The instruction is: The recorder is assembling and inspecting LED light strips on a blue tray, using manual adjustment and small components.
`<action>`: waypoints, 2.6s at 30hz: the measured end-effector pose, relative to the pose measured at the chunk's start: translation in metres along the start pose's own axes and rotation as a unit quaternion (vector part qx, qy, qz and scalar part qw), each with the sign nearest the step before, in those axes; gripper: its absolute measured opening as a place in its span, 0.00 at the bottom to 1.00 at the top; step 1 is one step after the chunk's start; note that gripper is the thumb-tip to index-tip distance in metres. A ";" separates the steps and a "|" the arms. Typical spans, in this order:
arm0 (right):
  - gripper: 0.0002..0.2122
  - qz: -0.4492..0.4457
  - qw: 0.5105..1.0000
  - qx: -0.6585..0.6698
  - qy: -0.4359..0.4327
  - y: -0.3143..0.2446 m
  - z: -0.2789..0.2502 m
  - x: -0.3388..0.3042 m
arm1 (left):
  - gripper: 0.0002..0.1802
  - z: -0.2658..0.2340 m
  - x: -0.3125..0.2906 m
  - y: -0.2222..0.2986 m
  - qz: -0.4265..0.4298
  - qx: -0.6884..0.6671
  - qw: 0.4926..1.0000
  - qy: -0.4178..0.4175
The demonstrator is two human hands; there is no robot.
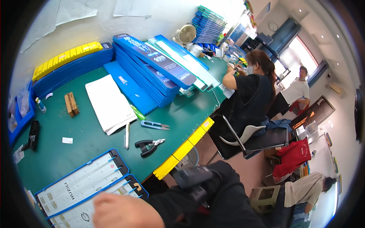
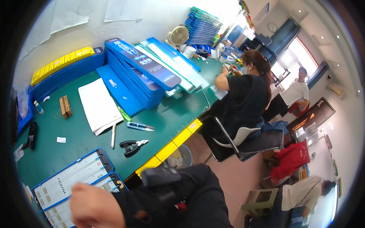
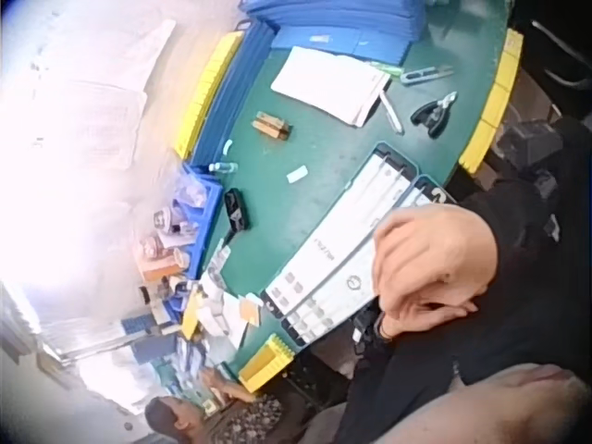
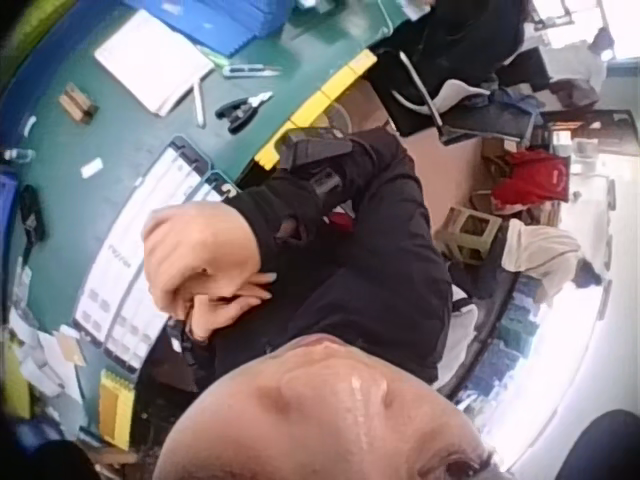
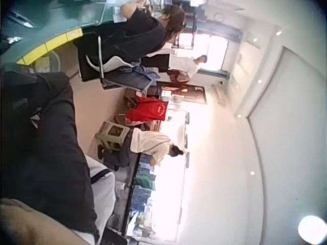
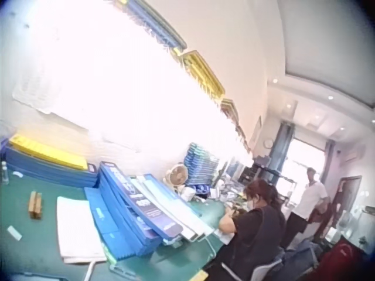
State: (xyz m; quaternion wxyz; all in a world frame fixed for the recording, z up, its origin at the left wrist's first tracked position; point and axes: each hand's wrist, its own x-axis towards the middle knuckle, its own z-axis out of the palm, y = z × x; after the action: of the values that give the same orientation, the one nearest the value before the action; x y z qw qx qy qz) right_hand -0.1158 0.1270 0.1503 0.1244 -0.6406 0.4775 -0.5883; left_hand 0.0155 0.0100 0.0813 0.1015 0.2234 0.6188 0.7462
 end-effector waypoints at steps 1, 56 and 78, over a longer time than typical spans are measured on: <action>0.10 0.070 0.991 0.081 0.082 -0.003 -0.009 0.017 | 0.18 -0.002 -0.005 0.003 -0.006 -0.067 0.997 -0.035; 0.03 0.195 0.953 0.034 -0.231 0.202 0.248 0.142 | 0.13 -0.099 -0.213 0.001 -0.200 0.406 0.423 0.785; 0.13 0.102 0.937 -0.172 -0.285 0.175 0.132 0.137 | 0.22 -0.103 -0.212 0.006 -0.259 0.476 0.450 0.710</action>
State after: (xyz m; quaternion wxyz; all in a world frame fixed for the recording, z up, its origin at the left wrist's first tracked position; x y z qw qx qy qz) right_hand -0.1021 -0.1200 0.0746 0.2020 -0.7409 0.5789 -0.2742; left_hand 0.1555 -0.1727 0.0291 -0.3070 -0.5412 0.7635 0.1733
